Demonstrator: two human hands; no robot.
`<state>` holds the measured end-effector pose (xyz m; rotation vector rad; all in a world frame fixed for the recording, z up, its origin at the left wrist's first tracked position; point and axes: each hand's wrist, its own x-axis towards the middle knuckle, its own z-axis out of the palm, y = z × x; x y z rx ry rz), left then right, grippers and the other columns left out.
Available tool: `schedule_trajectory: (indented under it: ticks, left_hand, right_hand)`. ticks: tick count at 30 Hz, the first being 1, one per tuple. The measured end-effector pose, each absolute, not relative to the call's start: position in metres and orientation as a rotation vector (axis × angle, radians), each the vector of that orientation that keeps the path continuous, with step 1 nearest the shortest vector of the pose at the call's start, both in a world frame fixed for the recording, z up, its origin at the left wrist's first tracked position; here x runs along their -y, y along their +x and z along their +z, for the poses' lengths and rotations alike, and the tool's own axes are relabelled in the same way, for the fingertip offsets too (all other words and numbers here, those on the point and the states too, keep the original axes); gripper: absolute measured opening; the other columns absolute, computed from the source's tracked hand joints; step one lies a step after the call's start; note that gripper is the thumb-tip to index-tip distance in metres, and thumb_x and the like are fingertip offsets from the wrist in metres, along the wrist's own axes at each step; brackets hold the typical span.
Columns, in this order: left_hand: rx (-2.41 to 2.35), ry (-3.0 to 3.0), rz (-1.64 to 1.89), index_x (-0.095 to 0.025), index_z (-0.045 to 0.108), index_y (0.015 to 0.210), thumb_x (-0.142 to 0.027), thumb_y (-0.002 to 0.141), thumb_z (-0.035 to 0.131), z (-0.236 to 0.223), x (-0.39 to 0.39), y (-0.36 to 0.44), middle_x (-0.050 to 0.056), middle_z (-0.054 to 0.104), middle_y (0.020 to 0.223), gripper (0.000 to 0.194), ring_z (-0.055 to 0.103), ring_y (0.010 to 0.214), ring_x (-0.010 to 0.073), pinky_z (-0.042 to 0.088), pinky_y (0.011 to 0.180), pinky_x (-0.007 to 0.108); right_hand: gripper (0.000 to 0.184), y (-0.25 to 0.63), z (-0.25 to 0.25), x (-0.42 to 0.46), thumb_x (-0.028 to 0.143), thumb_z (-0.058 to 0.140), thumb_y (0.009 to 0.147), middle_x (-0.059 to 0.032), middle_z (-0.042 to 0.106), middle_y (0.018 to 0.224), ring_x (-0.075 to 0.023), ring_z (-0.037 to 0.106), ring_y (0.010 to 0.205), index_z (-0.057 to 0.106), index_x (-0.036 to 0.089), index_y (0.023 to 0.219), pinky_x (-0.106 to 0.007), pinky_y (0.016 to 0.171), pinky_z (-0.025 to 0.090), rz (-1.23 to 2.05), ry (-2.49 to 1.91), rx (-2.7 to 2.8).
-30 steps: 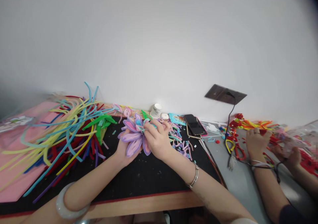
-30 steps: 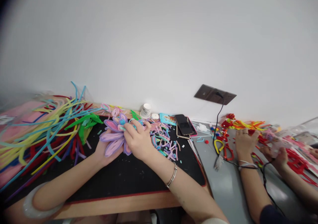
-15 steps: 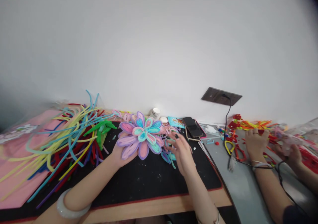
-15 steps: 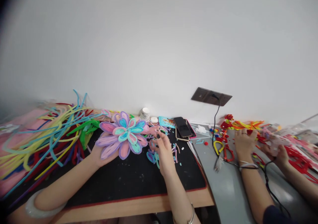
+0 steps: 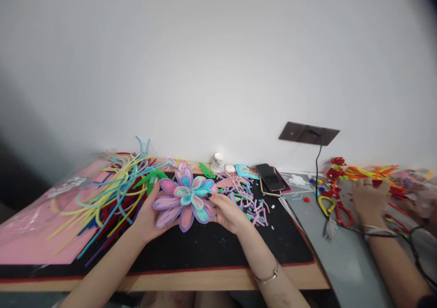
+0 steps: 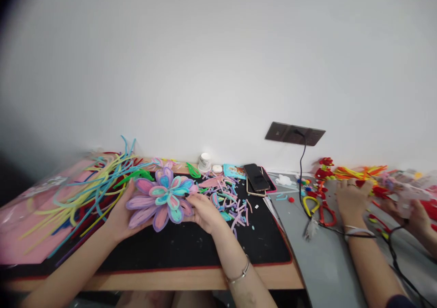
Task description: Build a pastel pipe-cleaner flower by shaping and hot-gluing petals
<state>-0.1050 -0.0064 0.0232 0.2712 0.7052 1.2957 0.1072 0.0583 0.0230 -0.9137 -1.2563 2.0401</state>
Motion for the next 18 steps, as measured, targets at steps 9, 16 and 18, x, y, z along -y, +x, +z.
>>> schedule_trajectory:
  ticks: [9,16,18]
  left_hand:
    - [-0.831,0.040,1.451,-0.023,0.071,0.078,-0.036,0.095,0.033,0.030,0.046,-0.121,0.006,0.077,0.075,0.044,0.072,0.066,0.0242,0.058,0.060,0.041]
    - [-0.877,0.061,1.543,-0.024,0.069,0.082,-0.033,0.098,0.023,0.030,0.067,-0.128,0.004,0.077,0.079,0.050,0.073,0.071,0.0227,0.059,0.063,0.042]
    - [-0.902,0.094,1.597,-0.026,0.068,0.088,-0.030,0.097,0.028,0.031,0.071,-0.129,0.002,0.077,0.080,0.041,0.074,0.071,0.0224,0.060,0.062,0.042]
  right_hand:
    - [0.030,0.175,0.030,-0.062,0.030,0.058,0.076,-0.0117,0.066,0.105,-0.0270,0.061,0.104,0.062,0.017,0.103,-0.046,0.094,0.046,1.027,-1.228,1.647]
    - [0.047,0.199,0.011,-0.039,0.016,0.062,0.075,-0.0101,0.060,0.127,-0.0294,0.050,0.120,0.059,0.022,0.122,-0.050,0.101,0.039,0.237,-1.175,2.266]
    - [0.049,0.192,0.002,-0.033,0.012,0.061,0.075,-0.0081,0.055,0.135,-0.0323,0.043,0.126,0.059,0.026,0.123,-0.053,0.102,0.036,0.110,-1.159,2.398]
